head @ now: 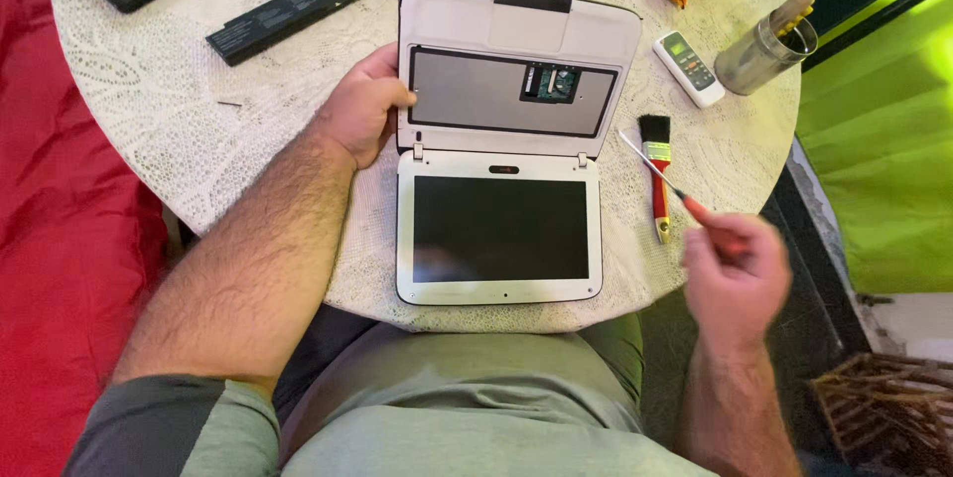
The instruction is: The person disassembles a white laptop by first removing the back cover and then unscrewing the screen bezel. They proceed to remove the screen panel and disconnect the internal cables.
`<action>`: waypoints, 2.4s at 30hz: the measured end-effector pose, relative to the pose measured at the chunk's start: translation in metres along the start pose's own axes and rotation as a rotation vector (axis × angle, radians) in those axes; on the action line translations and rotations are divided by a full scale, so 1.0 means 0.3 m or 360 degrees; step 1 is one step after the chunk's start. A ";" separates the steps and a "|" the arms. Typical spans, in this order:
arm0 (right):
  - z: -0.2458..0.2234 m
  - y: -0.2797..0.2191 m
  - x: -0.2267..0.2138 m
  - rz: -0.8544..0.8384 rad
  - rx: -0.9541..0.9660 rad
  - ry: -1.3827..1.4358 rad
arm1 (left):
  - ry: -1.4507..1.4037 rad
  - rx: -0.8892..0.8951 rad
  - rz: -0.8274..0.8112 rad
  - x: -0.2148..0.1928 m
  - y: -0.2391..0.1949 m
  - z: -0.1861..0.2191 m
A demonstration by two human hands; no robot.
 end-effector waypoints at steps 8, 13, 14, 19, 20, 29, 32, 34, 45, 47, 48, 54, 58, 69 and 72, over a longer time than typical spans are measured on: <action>-0.425 0.062 0.092 -0.0046 -0.1092 0.0274 | -0.0158 -0.0070 0.0193 0.030 -0.036 0.066; -0.615 0.177 0.291 -0.0153 -0.1290 0.0357 | -0.0232 0.0061 0.0156 0.014 0.011 0.040; -0.646 0.213 0.342 -0.0293 -0.1397 0.0481 | -0.0192 -0.0018 0.0177 0.017 -0.002 0.044; -0.695 0.307 0.576 -0.0636 -0.1515 0.0882 | -0.0161 -0.0070 0.0197 0.009 0.004 0.043; -0.682 0.301 0.613 -0.0720 -0.1527 0.0766 | 0.0031 -0.0025 0.0183 0.006 0.003 0.057; -0.637 0.254 0.683 -0.1052 -0.1269 0.0418 | 0.0761 0.0051 -0.0036 0.032 -0.028 0.117; -0.618 0.252 0.672 -0.1104 -0.1397 0.0552 | 0.0687 0.0061 -0.0046 0.029 -0.017 0.100; -0.616 0.260 0.681 -0.1104 -0.1389 0.0564 | 0.0581 0.0124 -0.0088 0.027 -0.003 0.087; -0.640 0.213 0.712 -0.1092 -0.1521 0.0400 | 0.0377 0.0118 -0.0111 0.008 0.011 0.063; -0.636 0.209 0.719 -0.1105 -0.1538 0.0379 | 0.0387 0.0133 -0.0133 0.011 0.012 0.067; -0.633 0.205 0.725 -0.1119 -0.1555 0.0357 | 0.0396 0.0149 -0.0155 0.015 0.011 0.068; -0.623 0.200 0.726 -0.1107 -0.1551 0.0342 | 0.0390 0.0101 -0.0133 0.015 0.005 0.070; -0.625 0.197 0.720 -0.1097 -0.1571 0.0335 | 0.0443 0.0022 -0.0058 0.003 0.003 0.066; -0.621 0.196 0.719 -0.1042 -0.1572 0.0304 | 0.0418 0.0086 -0.0124 0.011 0.015 0.065; -0.623 0.195 0.721 -0.1059 -0.1594 0.0285 | 0.0437 0.0087 -0.0122 0.007 0.015 0.063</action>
Point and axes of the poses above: each hand's wrist, its own y-axis towards the middle knuckle, its own x-axis out of the palm, z = x × y, the point moved 9 cm from there along y, towards the middle knuckle, and after that the axes turned 4 degrees about y, right-handed, at the moved point
